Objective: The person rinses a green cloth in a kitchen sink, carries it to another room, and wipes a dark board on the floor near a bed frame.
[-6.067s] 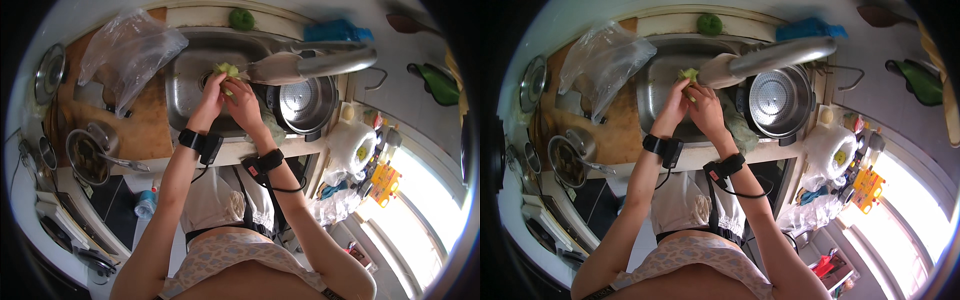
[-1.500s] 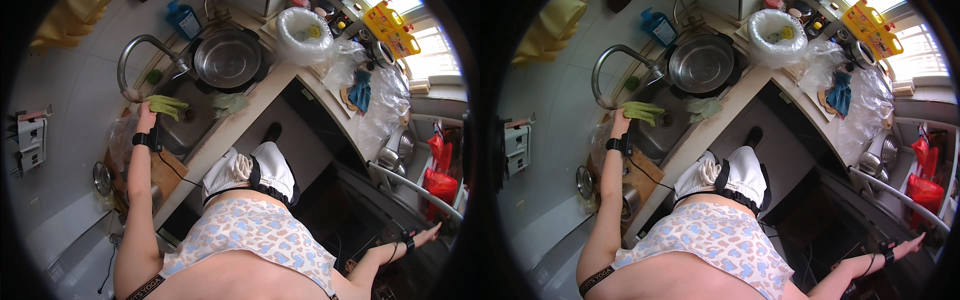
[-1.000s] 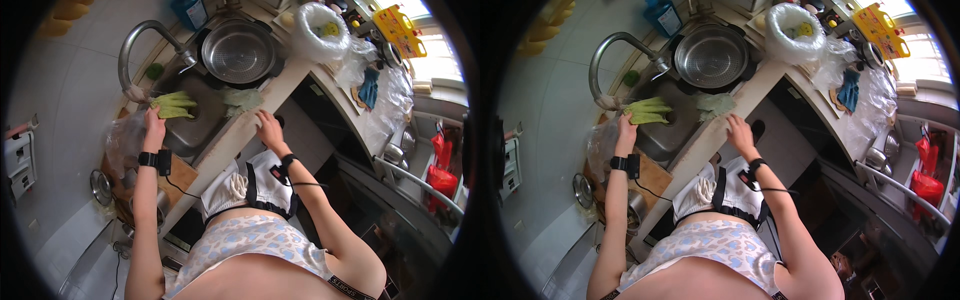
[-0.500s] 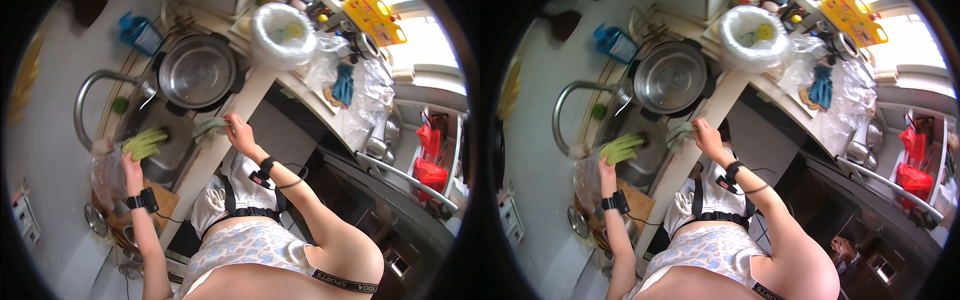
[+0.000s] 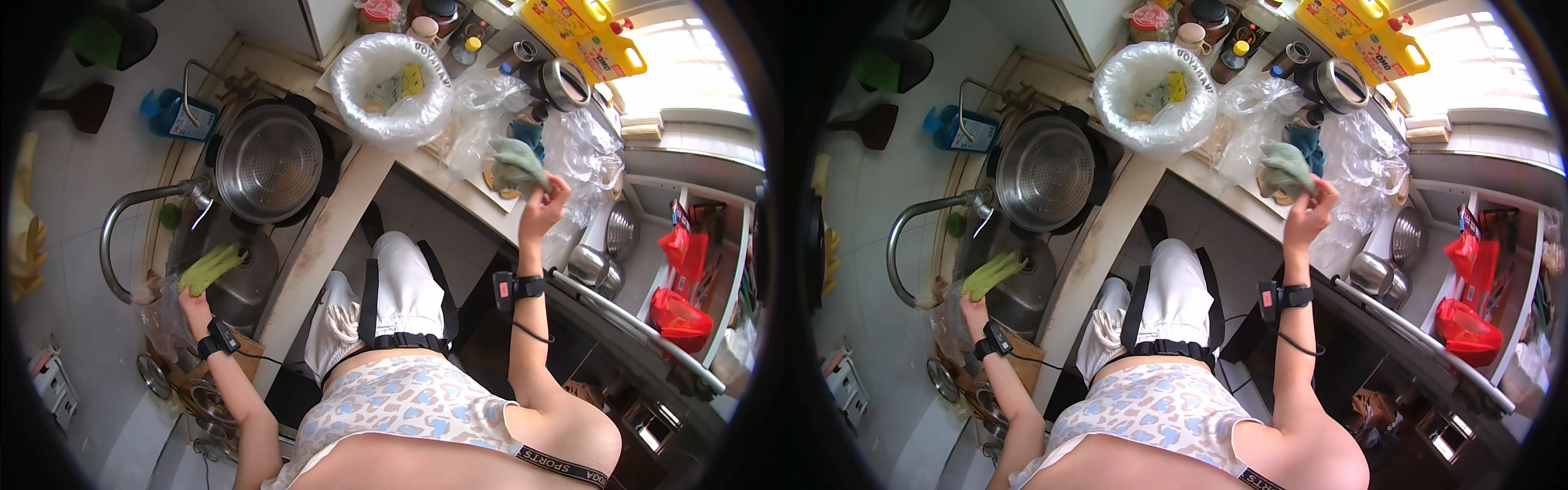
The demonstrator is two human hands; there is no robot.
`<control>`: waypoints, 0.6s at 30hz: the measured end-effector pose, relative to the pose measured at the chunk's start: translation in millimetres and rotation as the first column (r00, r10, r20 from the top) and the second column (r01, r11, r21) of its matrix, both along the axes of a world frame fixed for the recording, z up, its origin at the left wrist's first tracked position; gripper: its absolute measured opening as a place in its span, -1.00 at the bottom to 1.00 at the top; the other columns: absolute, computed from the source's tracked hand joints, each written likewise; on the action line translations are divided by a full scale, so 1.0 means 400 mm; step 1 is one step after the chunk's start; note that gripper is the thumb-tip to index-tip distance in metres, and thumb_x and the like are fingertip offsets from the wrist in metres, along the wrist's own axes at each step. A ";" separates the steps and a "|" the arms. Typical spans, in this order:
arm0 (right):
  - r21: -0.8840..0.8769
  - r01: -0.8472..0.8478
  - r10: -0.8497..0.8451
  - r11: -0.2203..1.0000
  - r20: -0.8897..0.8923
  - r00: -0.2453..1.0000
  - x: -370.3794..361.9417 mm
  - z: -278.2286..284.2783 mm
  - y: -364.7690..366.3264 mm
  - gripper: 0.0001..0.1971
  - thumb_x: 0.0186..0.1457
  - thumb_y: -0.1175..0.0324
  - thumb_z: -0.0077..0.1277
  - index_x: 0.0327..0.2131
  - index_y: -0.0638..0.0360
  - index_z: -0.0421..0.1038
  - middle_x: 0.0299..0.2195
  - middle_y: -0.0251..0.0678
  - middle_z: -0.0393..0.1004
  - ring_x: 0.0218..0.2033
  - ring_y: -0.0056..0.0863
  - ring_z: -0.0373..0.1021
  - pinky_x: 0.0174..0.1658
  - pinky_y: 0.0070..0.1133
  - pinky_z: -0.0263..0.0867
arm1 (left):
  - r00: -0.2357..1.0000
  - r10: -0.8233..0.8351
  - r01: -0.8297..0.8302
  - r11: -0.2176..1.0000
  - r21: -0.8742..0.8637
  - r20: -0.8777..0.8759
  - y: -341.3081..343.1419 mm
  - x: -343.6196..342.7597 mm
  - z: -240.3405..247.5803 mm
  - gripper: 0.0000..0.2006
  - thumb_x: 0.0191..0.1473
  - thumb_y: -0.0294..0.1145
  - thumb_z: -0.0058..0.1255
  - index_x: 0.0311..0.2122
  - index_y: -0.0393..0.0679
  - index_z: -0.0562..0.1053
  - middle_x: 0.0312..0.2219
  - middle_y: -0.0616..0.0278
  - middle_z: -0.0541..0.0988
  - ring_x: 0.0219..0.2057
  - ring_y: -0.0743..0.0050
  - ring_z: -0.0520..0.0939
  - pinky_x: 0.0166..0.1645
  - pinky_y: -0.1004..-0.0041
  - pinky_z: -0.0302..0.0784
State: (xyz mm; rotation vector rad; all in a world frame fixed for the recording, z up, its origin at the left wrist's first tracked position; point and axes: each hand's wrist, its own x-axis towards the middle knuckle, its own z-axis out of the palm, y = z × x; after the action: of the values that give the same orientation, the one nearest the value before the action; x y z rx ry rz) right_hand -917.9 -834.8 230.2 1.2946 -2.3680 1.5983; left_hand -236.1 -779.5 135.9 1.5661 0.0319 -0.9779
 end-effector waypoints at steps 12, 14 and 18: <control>0.298 -0.167 0.128 0.940 0.144 0.981 0.009 -0.144 -0.019 -0.77 -0.04 0.46 -0.09 -0.24 0.26 0.29 -0.35 -0.26 0.39 -0.41 -0.53 0.36 -0.36 -0.63 0.29 | 0.989 -0.116 0.132 0.971 -0.202 0.088 0.053 -0.047 0.008 -0.77 0.00 -0.41 -0.17 -0.22 -0.27 0.32 -0.25 0.17 0.43 -0.18 0.34 0.43 -0.08 0.43 0.31; 0.273 -0.372 0.289 0.887 0.300 0.909 0.146 -0.146 0.008 -0.82 -0.02 0.51 -0.12 -0.28 0.24 0.30 -0.44 -0.32 0.41 -0.48 -0.56 0.37 -0.39 -0.65 0.29 | 0.995 -0.076 0.064 0.984 -0.168 -0.066 0.024 -0.049 0.011 -0.79 0.00 -0.42 -0.16 -0.23 -0.25 0.33 -0.25 0.16 0.44 -0.21 0.31 0.45 -0.12 0.40 0.35; 0.384 -0.766 0.652 0.515 0.405 0.641 0.429 -0.119 0.047 -0.84 -0.01 0.50 -0.12 -0.28 0.24 0.30 -0.49 -0.28 0.43 -0.50 -0.58 0.40 -0.41 -0.67 0.29 | 0.996 0.048 -0.060 0.985 -0.162 -0.078 0.004 -0.035 -0.008 -0.81 -0.01 -0.52 -0.20 -0.23 -0.19 0.33 -0.29 0.15 0.45 -0.24 0.30 0.48 -0.15 0.34 0.39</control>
State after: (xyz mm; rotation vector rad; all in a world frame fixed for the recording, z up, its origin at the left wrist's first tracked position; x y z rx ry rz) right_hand -746.1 -816.0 182.4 2.6499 -2.6865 1.2061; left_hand -250.1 -778.0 132.8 1.3716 0.0445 -0.9705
